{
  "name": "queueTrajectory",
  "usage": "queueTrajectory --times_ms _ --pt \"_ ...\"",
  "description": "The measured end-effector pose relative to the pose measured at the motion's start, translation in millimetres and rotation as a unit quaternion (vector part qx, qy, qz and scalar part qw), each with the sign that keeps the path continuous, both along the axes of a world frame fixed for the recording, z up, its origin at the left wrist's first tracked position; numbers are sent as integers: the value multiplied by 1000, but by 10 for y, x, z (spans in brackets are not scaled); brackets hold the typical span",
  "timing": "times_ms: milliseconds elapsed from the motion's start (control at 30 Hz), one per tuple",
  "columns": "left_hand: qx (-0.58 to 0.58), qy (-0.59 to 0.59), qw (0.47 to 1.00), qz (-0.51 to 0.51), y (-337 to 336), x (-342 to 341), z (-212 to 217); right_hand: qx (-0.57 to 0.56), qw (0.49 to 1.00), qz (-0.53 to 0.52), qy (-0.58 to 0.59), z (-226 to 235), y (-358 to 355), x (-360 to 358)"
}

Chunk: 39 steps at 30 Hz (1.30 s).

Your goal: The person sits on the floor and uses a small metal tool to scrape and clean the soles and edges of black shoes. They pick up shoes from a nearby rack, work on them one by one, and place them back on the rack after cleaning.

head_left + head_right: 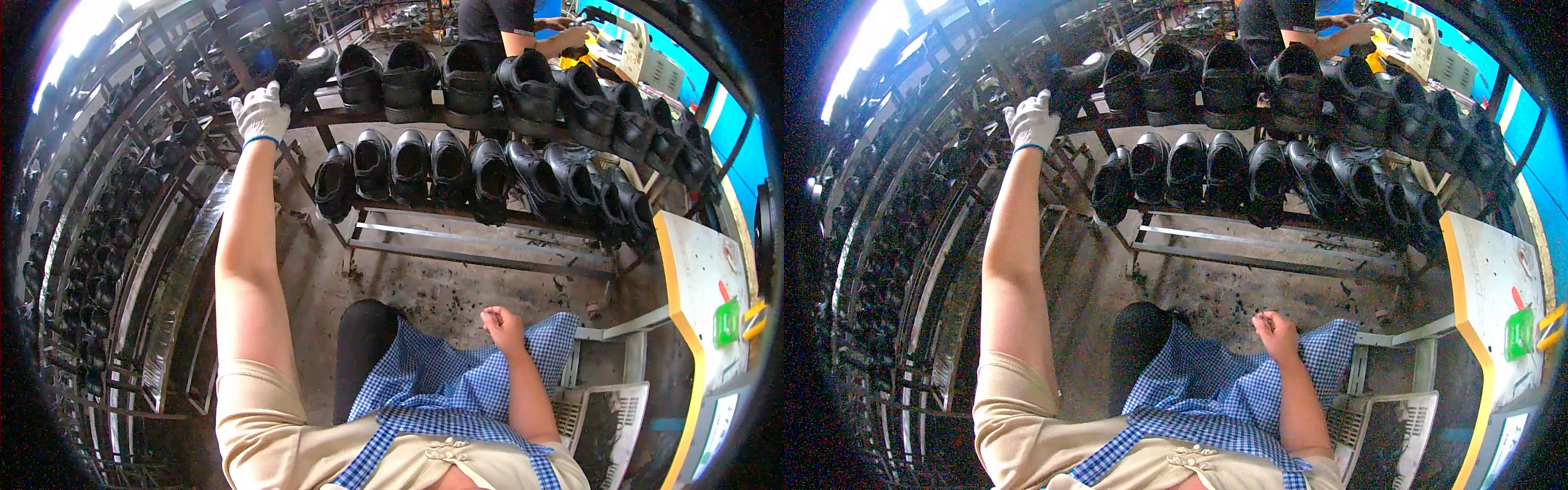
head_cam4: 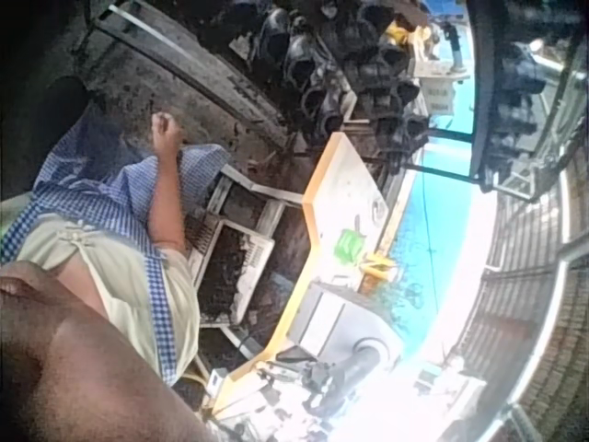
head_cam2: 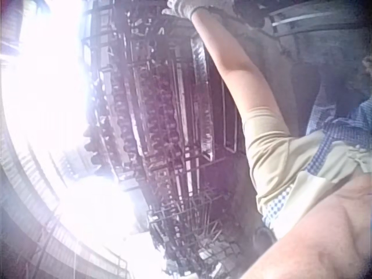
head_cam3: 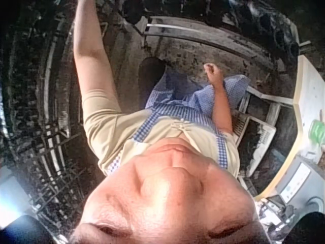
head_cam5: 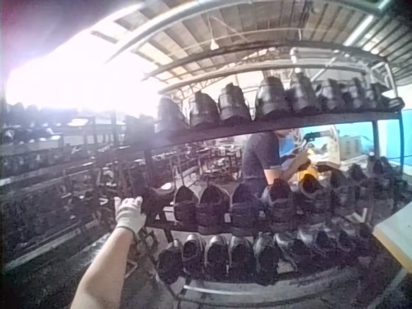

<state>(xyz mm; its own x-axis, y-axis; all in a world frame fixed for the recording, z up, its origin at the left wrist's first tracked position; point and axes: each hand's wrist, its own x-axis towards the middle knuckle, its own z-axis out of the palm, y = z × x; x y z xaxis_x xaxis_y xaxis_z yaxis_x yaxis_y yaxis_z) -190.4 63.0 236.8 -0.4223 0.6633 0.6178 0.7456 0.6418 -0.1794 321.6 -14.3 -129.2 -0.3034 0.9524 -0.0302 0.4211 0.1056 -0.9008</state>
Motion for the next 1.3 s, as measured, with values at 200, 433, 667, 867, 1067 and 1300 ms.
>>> queueTrajectory --times_ms 200,433,667,867,1067,1300 --pt "59 83 969 -227 -531 387 -388 -14 1000 -4 25 -30 -32 -7" --pt "306 -566 666 -377 -1638 1361 -1505 -41 998 47 -28 -95 -65 -23" --pt "175 -739 526 -383 -2025 2349 -1968 -60 947 175 262 663 -455 -422" --pt "208 -914 247 -247 -1968 2749 -2024 -84 939 90 320 998 -570 -469" --pt "168 -843 369 -354 -2045 2957 -1956 -168 933 82 308 1035 -491 -265" --pt "-111 -335 725 -592 -2139 3111 -2106 -373 844 33 385 380 -505 -65"
